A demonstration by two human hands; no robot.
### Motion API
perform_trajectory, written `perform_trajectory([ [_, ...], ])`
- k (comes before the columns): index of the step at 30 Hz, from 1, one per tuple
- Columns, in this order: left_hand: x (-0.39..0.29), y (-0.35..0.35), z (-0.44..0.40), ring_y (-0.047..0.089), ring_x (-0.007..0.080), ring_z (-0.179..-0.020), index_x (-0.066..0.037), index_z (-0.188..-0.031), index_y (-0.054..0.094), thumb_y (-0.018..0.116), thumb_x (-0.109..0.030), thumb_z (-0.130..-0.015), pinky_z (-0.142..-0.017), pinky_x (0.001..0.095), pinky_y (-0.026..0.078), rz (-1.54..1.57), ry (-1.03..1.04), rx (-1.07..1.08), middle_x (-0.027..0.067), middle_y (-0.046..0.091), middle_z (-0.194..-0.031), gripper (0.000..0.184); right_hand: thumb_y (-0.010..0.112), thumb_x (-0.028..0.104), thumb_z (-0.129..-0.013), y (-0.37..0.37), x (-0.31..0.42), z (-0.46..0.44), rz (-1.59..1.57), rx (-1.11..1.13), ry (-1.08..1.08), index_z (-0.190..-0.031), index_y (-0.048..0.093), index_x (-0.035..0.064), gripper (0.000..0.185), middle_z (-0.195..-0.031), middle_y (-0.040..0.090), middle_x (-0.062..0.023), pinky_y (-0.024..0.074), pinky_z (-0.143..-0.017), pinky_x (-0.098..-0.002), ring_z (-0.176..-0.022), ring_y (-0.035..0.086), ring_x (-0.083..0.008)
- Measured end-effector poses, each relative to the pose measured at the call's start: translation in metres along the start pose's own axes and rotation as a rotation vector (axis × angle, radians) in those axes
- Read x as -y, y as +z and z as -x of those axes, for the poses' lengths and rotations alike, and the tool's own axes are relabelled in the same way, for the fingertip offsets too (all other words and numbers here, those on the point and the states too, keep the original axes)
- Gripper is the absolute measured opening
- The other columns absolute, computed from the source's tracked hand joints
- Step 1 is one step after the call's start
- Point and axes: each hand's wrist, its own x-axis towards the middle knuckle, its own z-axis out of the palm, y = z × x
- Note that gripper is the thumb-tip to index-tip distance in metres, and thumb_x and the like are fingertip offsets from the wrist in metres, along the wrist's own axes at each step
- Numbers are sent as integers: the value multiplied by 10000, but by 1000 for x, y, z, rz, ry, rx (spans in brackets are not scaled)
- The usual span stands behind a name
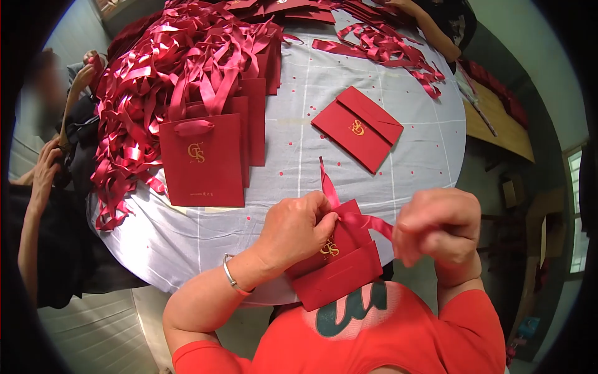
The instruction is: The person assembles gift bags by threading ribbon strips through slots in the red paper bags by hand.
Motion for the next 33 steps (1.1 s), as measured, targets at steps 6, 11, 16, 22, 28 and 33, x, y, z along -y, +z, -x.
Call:
perform_trajectory([
  [6,4,-16,-2,630,87,-805,33,-998,623,505,37,-850,-662,249,502,367,-192,164,65,676,-840,190,696,-36,-854,-11,-48,-7,478,3,145,-1019,703,-13,166,-883,686,-91,546,-659,-255,-745,684,-150],
  [11,10,-10,-1,654,108,-874,25,-1024,616,500,67,-833,-728,247,517,489,-130,150,63,686,-908,227,702,-11,-852,-3,-88,-5,482,17,106,-999,711,7,149,-913,659,-103,542,-671,-285,-817,677,-176],
  [16,-1,-35,-6,680,108,-825,8,-991,639,583,44,-827,-726,257,528,271,-74,196,83,713,-851,177,712,-7,-834,-1,-91,-5,567,43,99,-999,714,22,168,-887,653,-104,530,-675,-299,-792,659,-219],
  [22,2,-66,-15,665,92,-772,-2,-971,686,668,-5,-834,-708,251,527,253,-222,471,55,717,-811,139,714,-42,-816,-5,-91,-5,585,76,111,-1008,730,36,208,-862,648,-91,503,-677,-287,-797,635,-192],
  [28,17,-77,-23,639,82,-664,-1,-1033,677,639,-30,-881,-620,241,508,435,-285,664,39,697,-801,159,705,-51,-817,-6,-92,-4,586,70,129,-994,719,17,190,-854,647,-94,502,-664,-290,-763,632,-190],
  [33,15,-68,-22,606,72,-553,-9,-996,675,606,-49,-907,-523,229,461,385,-419,722,20,669,-767,120,698,-61,-810,-1,-92,-2,659,-27,43,-1018,697,10,220,-837,635,-109,512,-605,-308,-720,637,-222],
])
